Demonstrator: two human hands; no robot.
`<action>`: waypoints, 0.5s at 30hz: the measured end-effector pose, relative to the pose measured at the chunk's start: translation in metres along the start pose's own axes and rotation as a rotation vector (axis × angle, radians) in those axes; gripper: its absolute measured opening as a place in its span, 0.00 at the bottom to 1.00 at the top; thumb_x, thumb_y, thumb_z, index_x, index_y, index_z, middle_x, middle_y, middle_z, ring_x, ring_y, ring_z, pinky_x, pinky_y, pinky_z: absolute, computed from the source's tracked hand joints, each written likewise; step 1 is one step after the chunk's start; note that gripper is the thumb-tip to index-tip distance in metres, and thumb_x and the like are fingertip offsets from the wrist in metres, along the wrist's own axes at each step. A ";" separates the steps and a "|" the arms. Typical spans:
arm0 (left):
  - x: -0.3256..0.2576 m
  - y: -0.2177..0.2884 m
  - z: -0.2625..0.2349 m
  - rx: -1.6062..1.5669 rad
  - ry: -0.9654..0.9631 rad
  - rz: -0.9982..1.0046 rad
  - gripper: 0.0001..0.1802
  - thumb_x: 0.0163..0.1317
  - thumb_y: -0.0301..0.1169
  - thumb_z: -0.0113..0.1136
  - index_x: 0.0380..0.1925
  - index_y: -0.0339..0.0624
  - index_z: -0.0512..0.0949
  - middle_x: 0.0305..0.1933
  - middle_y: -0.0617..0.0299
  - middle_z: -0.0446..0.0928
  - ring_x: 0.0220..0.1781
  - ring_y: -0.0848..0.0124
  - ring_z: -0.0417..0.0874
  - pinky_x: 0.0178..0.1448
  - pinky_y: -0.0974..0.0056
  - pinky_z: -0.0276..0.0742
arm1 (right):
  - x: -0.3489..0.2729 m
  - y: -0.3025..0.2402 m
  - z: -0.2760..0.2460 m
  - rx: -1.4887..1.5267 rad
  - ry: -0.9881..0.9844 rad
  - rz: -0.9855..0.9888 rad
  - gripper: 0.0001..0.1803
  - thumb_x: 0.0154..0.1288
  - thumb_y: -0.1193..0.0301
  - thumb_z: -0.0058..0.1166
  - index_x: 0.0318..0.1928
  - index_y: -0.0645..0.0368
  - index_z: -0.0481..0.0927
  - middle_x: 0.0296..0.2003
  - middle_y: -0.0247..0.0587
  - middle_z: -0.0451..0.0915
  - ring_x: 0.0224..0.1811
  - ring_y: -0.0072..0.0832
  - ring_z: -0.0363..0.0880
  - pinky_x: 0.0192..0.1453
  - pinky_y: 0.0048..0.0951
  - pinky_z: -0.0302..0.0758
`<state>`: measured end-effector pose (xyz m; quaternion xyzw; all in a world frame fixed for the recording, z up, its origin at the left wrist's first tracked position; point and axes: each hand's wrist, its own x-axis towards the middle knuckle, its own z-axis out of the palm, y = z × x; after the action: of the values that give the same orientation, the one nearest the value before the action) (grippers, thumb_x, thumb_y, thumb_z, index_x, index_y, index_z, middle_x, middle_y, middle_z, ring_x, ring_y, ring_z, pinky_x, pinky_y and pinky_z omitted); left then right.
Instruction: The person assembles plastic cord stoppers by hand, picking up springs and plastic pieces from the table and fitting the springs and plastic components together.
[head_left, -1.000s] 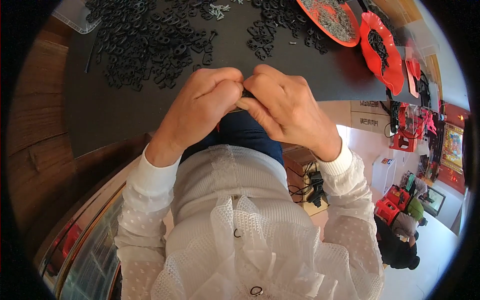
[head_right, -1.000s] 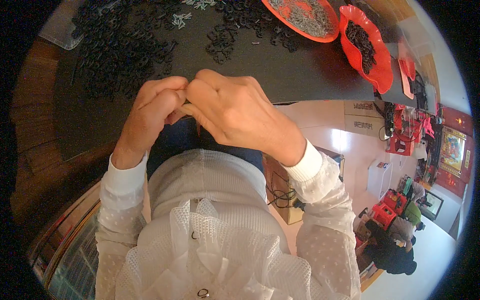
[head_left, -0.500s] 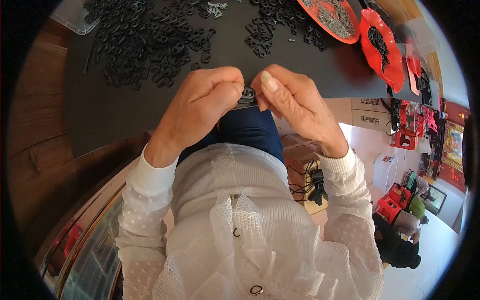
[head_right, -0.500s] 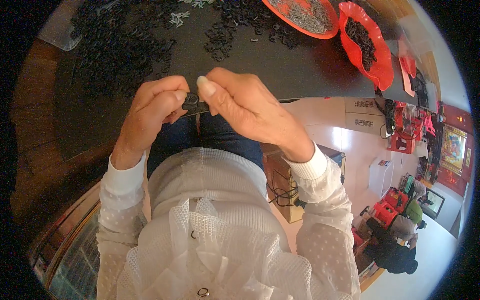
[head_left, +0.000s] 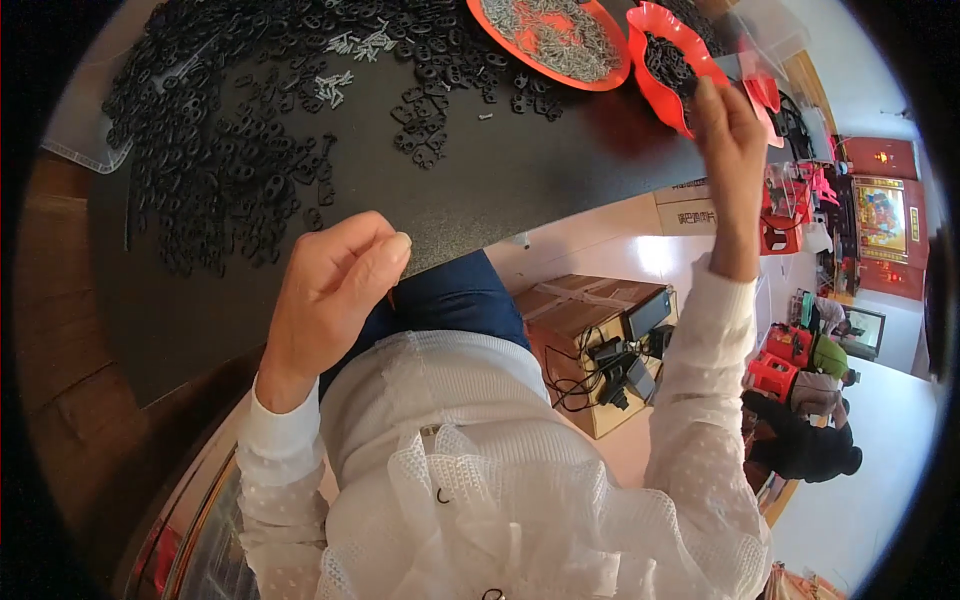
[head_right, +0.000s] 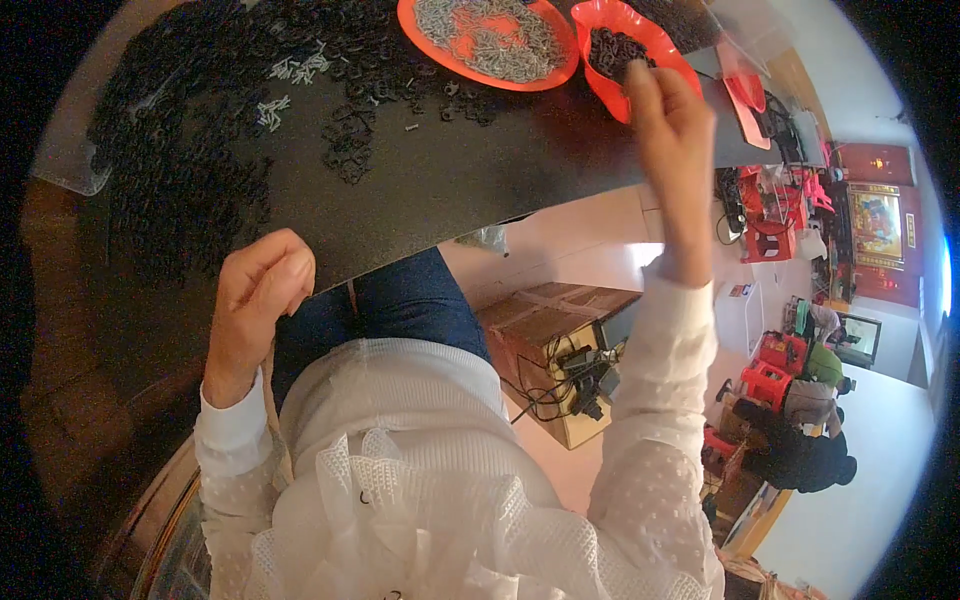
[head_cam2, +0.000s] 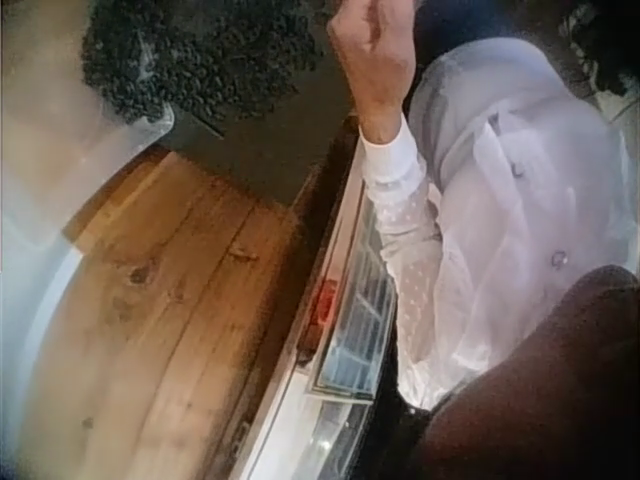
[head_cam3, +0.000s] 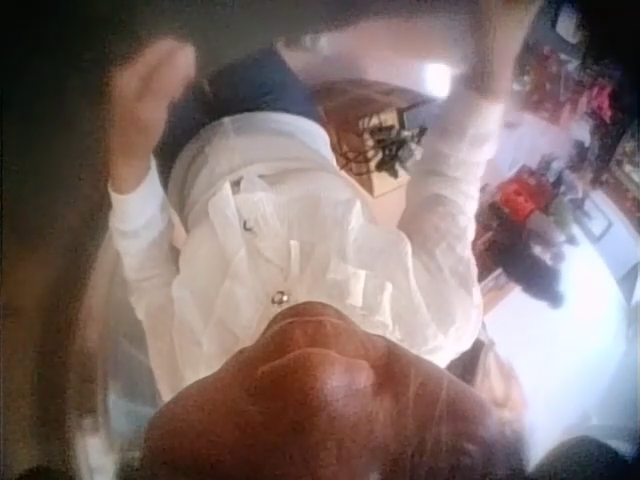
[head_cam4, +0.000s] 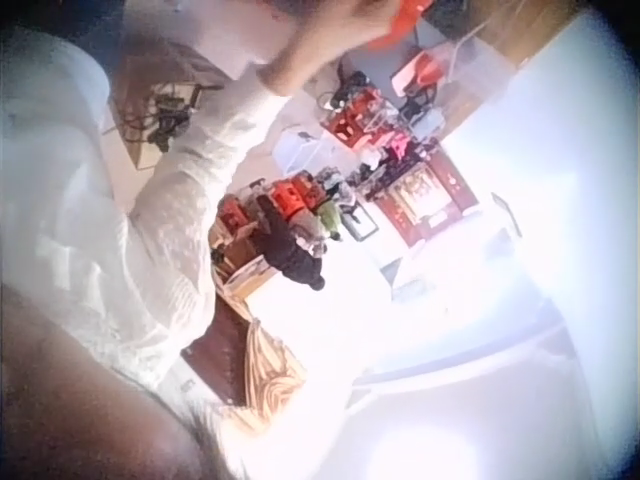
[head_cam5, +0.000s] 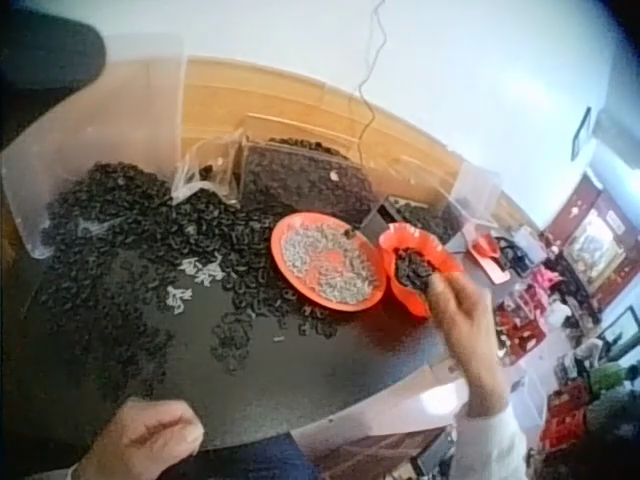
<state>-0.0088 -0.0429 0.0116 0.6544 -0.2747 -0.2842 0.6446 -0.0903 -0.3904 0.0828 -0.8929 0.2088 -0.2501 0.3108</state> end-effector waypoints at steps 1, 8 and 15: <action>0.000 -0.001 0.000 -0.006 0.008 -0.014 0.13 0.63 0.31 0.53 0.22 0.36 0.71 0.17 0.70 0.65 0.22 0.83 0.62 0.25 0.73 0.58 | 0.017 0.012 -0.010 -0.047 -0.013 -0.040 0.19 0.68 0.59 0.52 0.39 0.65 0.77 0.22 0.27 0.70 0.25 0.15 0.65 0.28 0.20 0.63; 0.001 -0.005 -0.001 0.100 0.016 0.059 0.11 0.59 0.29 0.55 0.20 0.36 0.71 0.13 0.69 0.62 0.18 0.83 0.60 0.21 0.71 0.56 | 0.012 -0.010 0.036 -0.179 -0.002 -0.338 0.18 0.66 0.62 0.54 0.47 0.65 0.74 0.32 0.48 0.78 0.31 0.33 0.77 0.36 0.30 0.73; -0.002 -0.002 -0.001 0.128 -0.013 -0.004 0.08 0.58 0.26 0.54 0.21 0.36 0.71 0.17 0.70 0.66 0.20 0.84 0.62 0.22 0.72 0.57 | -0.029 -0.064 0.112 -0.098 -0.501 -0.627 0.08 0.61 0.72 0.53 0.40 0.62 0.74 0.35 0.50 0.74 0.36 0.51 0.75 0.37 0.41 0.72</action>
<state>-0.0095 -0.0401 0.0093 0.6927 -0.2955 -0.2717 0.5992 -0.0350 -0.2787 0.0399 -0.9604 -0.1441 -0.0973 0.2178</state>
